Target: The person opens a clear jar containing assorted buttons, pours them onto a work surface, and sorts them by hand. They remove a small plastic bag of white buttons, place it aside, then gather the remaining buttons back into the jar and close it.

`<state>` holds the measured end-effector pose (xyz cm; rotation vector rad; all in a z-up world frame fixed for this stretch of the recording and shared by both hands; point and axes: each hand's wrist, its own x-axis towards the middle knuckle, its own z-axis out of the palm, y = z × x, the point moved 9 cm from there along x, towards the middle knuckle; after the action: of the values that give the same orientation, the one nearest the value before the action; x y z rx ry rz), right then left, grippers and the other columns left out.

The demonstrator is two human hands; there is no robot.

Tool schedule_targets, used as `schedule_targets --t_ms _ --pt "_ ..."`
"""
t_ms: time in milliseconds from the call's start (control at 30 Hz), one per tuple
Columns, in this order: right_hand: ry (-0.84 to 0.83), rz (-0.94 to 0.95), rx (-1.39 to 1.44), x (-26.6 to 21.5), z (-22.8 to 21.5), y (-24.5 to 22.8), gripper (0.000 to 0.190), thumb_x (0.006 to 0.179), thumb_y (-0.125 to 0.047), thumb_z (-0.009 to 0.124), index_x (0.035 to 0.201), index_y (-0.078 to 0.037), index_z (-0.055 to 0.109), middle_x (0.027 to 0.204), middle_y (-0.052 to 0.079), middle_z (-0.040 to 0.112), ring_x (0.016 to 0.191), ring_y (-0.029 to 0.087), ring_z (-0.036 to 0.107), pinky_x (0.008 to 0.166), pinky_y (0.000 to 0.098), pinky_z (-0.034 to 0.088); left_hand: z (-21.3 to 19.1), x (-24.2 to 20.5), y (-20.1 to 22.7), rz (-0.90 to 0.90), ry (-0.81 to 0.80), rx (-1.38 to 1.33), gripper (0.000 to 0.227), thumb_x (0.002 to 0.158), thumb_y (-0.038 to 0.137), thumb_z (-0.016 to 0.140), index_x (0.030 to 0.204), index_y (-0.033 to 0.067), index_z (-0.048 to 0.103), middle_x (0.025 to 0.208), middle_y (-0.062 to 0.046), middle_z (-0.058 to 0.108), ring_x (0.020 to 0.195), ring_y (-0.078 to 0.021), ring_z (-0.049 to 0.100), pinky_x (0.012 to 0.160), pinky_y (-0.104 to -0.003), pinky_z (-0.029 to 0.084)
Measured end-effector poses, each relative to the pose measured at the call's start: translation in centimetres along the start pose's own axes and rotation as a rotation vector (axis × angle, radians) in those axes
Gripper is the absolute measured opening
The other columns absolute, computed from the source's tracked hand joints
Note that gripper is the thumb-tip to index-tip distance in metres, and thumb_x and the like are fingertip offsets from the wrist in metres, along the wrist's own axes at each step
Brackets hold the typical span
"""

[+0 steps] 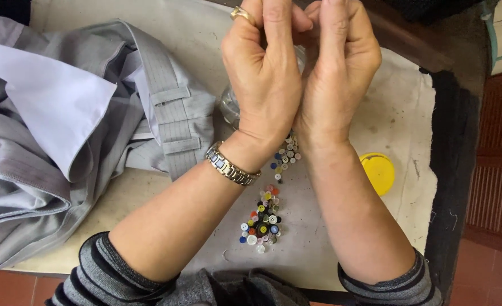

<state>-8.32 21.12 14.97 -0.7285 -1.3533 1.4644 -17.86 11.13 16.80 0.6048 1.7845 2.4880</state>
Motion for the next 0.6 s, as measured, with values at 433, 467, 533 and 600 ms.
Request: schedule_targets --t_ms 433,467,533,600 --pt "-0.290 -0.393 -0.566 -1.1 -3.5 -2.0 0.043 0.108 -0.029 0.038 0.090 0.002 0.063 0.087 0.014 0.066 0.082 0.022 0.065 0.078 0.0326 0.052 1.3 0.8 -1.8 -0.110 -0.222 -0.065 0.026 0.093 0.031 0.045 0.087 0.0115 0.061 0.082 0.002 0.062 0.080 -0.0107 0.060 0.079 -0.027 0.049" --pt "-0.289 -0.399 -0.567 -1.1 -5.3 0.1 0.043 0.108 -0.029 0.038 0.090 0.002 0.063 0.087 0.014 0.066 0.082 0.022 0.065 0.078 0.0326 0.052 0.7 0.8 -0.9 -0.106 -0.222 -0.068 0.026 0.093 0.031 0.045 0.087 0.0115 0.061 0.082 0.002 0.062 0.080 -0.0107 0.060 0.079 -0.027 0.049" --pt "-0.516 -0.199 -0.678 -1.1 -7.7 6.9 0.025 0.104 -0.019 0.047 0.109 -0.002 0.064 0.113 0.010 0.066 0.109 0.020 0.060 0.099 0.0320 0.045 1.3 0.3 2.0 0.047 -0.448 0.033 0.016 0.100 0.020 0.043 0.101 0.0097 0.055 0.097 0.002 0.058 0.086 -0.0087 0.052 0.080 -0.025 0.045" --pt "-0.646 -0.210 -0.725 -2.0 -7.3 8.4 0.023 0.100 -0.012 0.048 0.116 0.000 0.060 0.122 0.014 0.062 0.117 0.026 0.056 0.103 0.0366 0.041 1.2 -0.2 3.3 0.227 -0.583 0.206 0.018 0.099 0.022 0.052 0.110 0.0074 0.052 0.108 -0.006 0.054 0.100 -0.0191 0.051 0.091 -0.033 0.041"
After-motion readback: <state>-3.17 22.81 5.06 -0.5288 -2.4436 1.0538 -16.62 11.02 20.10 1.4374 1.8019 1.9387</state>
